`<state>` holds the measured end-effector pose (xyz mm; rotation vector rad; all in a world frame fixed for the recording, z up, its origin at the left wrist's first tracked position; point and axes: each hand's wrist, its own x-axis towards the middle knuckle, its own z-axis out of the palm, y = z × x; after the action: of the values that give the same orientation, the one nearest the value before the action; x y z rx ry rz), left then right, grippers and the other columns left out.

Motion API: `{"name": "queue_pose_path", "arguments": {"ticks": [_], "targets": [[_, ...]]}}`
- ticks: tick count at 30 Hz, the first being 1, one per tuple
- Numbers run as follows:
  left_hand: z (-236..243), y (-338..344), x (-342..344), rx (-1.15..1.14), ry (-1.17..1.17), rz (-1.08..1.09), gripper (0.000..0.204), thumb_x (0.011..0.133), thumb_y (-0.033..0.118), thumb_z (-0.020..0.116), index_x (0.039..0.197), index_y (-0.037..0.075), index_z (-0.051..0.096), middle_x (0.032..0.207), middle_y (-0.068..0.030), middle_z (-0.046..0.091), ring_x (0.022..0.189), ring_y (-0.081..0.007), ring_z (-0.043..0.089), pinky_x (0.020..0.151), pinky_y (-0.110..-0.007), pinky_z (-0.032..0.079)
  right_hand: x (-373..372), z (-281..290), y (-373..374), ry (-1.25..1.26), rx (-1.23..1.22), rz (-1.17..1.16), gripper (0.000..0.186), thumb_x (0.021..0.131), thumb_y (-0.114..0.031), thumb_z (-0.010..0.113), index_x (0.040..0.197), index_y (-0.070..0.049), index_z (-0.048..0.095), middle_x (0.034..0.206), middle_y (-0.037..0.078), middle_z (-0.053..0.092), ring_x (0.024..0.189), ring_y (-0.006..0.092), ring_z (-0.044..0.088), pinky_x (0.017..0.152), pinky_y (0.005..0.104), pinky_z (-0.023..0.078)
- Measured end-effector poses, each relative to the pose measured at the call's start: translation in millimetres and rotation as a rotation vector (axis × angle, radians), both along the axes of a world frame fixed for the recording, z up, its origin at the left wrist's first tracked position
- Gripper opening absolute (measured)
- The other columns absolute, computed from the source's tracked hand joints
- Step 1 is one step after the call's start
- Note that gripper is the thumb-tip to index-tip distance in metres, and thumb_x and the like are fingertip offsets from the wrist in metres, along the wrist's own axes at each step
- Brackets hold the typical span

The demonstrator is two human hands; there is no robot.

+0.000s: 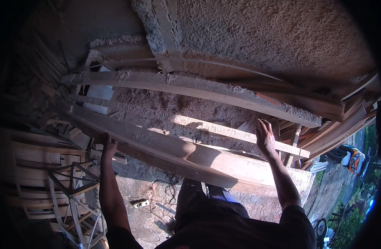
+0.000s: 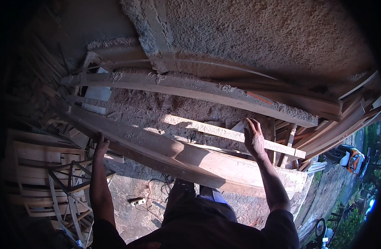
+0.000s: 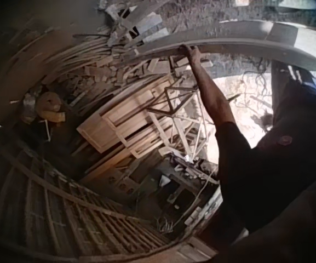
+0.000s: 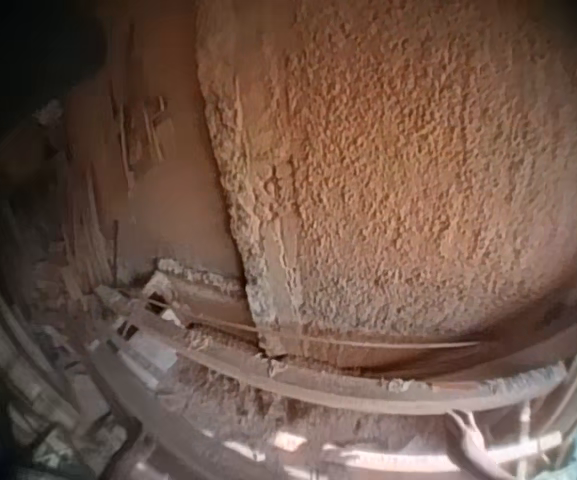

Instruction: The person uses a circular saw to cut a long wooden plank into smaller pieces. They position the wood, make cuts, and handle the resulting pieces in a cluttered workshop.

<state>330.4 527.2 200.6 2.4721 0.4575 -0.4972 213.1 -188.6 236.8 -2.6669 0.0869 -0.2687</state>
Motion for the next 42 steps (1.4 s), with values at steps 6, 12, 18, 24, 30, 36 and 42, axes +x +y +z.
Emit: {"name": "queue_pose_path", "arguments": {"ticks": [6, 12, 18, 24, 30, 36, 42], "targets": [[-34.4, 19.0, 2.9, 0.195, -0.559, -0.062, 0.095, 0.082, 0.020, 0.078, 0.157, -0.002, 0.024, 0.155, -0.0342, 0.029, 0.146, -0.0475, 0.032, 0.122, -0.048, 0.030, 119.1, -98.1, -177.0, -0.099, -0.322, -0.062, 0.055, 0.101, -0.007, 0.049, 0.155, -0.008, 0.039, 0.154, 0.025, 0.041, 0.137, 0.0444, 0.047, 0.105, 0.0501, 0.048], [-19.5, 16.6, 14.4, 0.129, -0.297, -0.095, 0.111, 0.078, 0.022, 0.083, 0.159, -0.003, 0.012, 0.157, -0.0308, 0.024, 0.148, -0.0434, 0.029, 0.124, -0.046, 0.027, 143.0, -148.7, -239.0, -0.008, -0.123, -0.036, 0.035, 0.096, -0.004, 0.053, 0.131, -0.004, 0.060, 0.125, 0.025, 0.061, 0.109, 0.0442, 0.062, 0.091, 0.0498, 0.052], [-7.6, -9.2, 28.6, 0.194, -0.376, -0.084, 0.127, 0.068, 0.043, 0.090, 0.159, -0.005, 0.015, 0.163, -0.0306, 0.017, 0.154, -0.0464, 0.014, 0.123, -0.052, 0.031, 160.7, -130.9, -236.5, -0.394, -0.197, -0.047, 0.027, 0.103, -0.004, 0.042, 0.128, 0.000, 0.052, 0.108, 0.027, 0.060, 0.098, 0.0491, 0.060, 0.081, 0.0552, 0.049], [48.6, 16.8, -0.2, 0.275, -0.013, 0.063, 0.145, 0.059, 0.049, 0.095, 0.161, 0.000, 0.004, 0.168, -0.0272, 0.002, 0.158, -0.0421, 0.003, 0.120, -0.066, 0.025, 194.7, -113.5, 140.7, -0.083, 0.383, 0.233, 0.022, 0.102, -0.009, 0.057, 0.120, 0.003, 0.055, 0.093, 0.013, 0.058, 0.076, 0.0224, 0.058, 0.069, 0.0399, 0.050], [62.5, 13.9, 6.1, 0.248, 0.014, 0.051, 0.153, 0.056, 0.051, 0.096, 0.160, -0.006, -0.001, 0.167, -0.0311, -0.001, 0.157, -0.0458, -0.002, 0.116, -0.073, 0.023, 239.0, -42.6, 490.0, -0.092, 0.996, 0.624, 0.019, 0.090, 0.003, 0.076, 0.106, -0.004, 0.070, 0.101, 0.004, 0.069, 0.092, 0.0137, 0.065, 0.084, 0.0286, 0.053], [68.8, 7.6, 4.8, 0.169, 0.027, 0.095, 0.151, 0.060, 0.051, 0.094, 0.161, -0.003, -0.004, 0.168, -0.0292, -0.006, 0.157, -0.0453, -0.004, 0.116, -0.074, 0.020, 316.7, -17.8, 712.8, 0.392, 1.167, 0.793, 0.004, 0.100, -0.005, 0.066, 0.102, -0.004, 0.068, 0.082, -0.002, 0.062, 0.088, 0.0079, 0.064, 0.079, 0.0253, 0.052], [67.3, 4.1, 7.8, 0.094, 0.000, 0.099, 0.148, 0.063, 0.052, 0.093, 0.162, -0.002, -0.004, 0.168, -0.0298, -0.008, 0.157, -0.0470, -0.004, 0.114, -0.077, 0.021, 398.9, -34.8, 846.3, 0.356, 1.132, 0.881, 0.022, 0.094, -0.025, 0.070, 0.097, -0.003, 0.073, 0.080, 0.008, 0.070, 0.089, 0.0194, 0.072, 0.080, 0.0330, 0.054]]}}
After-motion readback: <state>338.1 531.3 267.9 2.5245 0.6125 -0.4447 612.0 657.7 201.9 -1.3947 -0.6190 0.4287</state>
